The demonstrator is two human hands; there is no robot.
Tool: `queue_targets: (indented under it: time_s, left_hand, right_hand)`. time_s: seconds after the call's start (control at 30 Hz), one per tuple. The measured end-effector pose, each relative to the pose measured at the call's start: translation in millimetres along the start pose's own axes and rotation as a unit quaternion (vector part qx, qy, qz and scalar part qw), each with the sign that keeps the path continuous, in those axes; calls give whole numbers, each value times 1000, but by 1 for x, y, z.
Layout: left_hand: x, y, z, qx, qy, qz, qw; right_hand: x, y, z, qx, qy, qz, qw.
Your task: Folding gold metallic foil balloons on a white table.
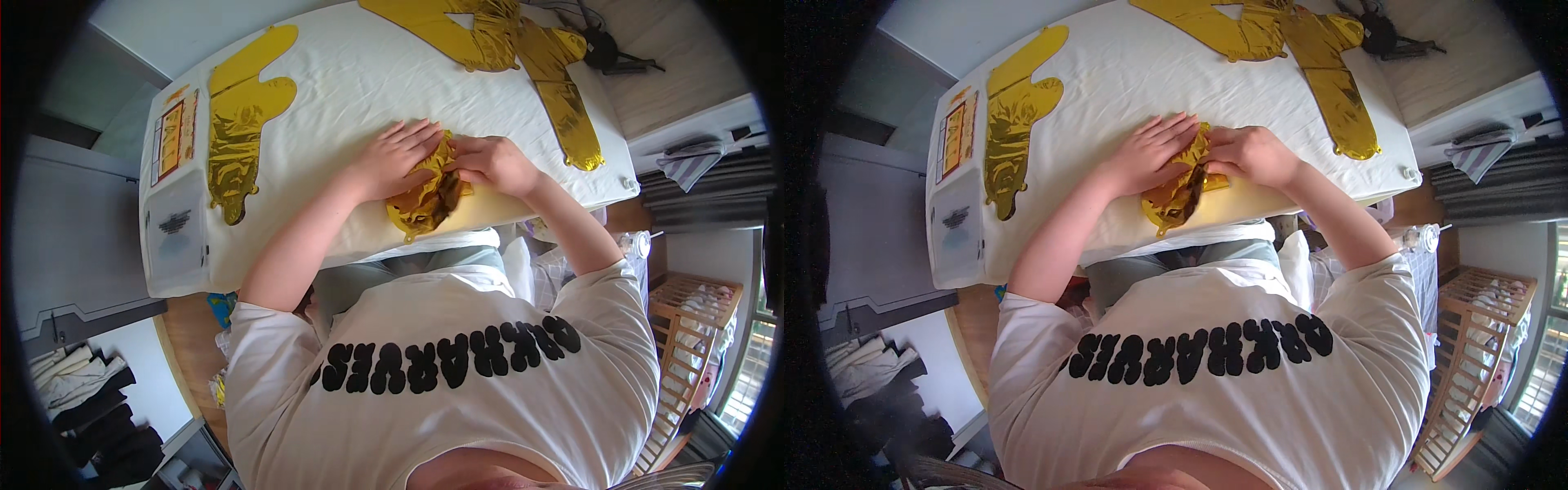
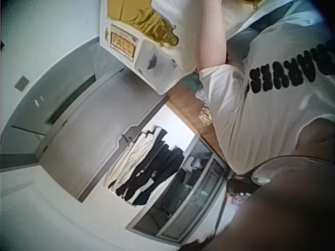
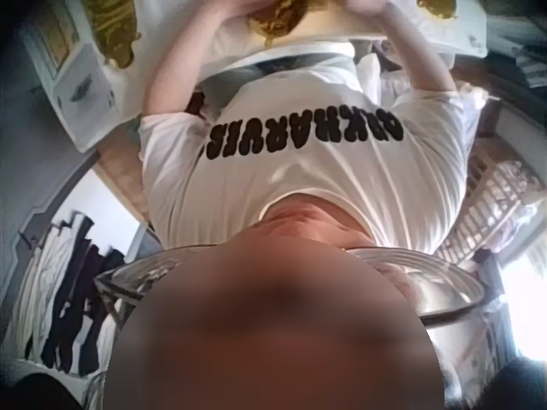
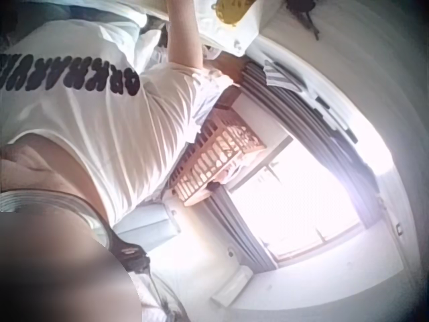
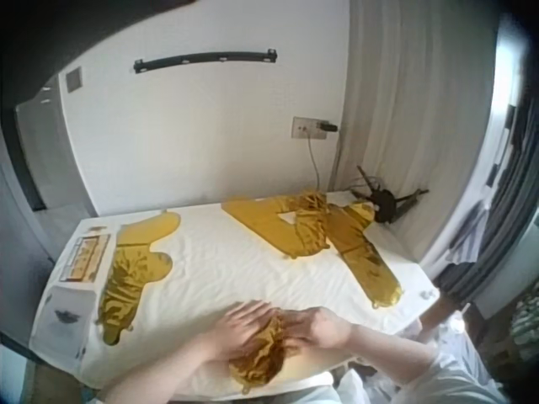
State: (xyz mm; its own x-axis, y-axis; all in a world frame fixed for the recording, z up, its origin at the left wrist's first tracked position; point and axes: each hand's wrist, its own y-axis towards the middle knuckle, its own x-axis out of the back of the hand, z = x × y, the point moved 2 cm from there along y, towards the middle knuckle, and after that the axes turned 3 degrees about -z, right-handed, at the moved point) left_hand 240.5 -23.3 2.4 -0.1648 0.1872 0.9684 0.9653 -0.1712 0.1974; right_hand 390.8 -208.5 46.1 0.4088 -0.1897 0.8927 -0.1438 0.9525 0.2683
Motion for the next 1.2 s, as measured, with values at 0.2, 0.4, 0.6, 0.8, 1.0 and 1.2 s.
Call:
queue_targets:
  time_s: [0.2, 0.4, 0.6, 0.8, 1.0, 1.2]
  left_hand:
    - [2, -1, 14, 23, -164, -9, 986]
    - [16, -1, 20, 77, -684, 10, 725]
    - [21, -1, 25, 68, -566, 21, 821]
    - [22, -1, 29, 84, -512, 10, 855]
    - [23, -2, 29, 94, -520, 32, 848]
    - [16, -3, 30, 85, -493, 18, 866]
  right_hand:
    - [-9, 10, 13, -92, -15, -73, 993]
    - [-14, 15, 19, -152, -51, -112, 981]
    - [-17, 16, 23, -190, -68, -137, 970]
    - [-4, 2, 16, -192, 29, -76, 978]
    - [-5, -4, 17, -212, 133, -79, 965]
    - [-9, 0, 16, -216, 122, -109, 963]
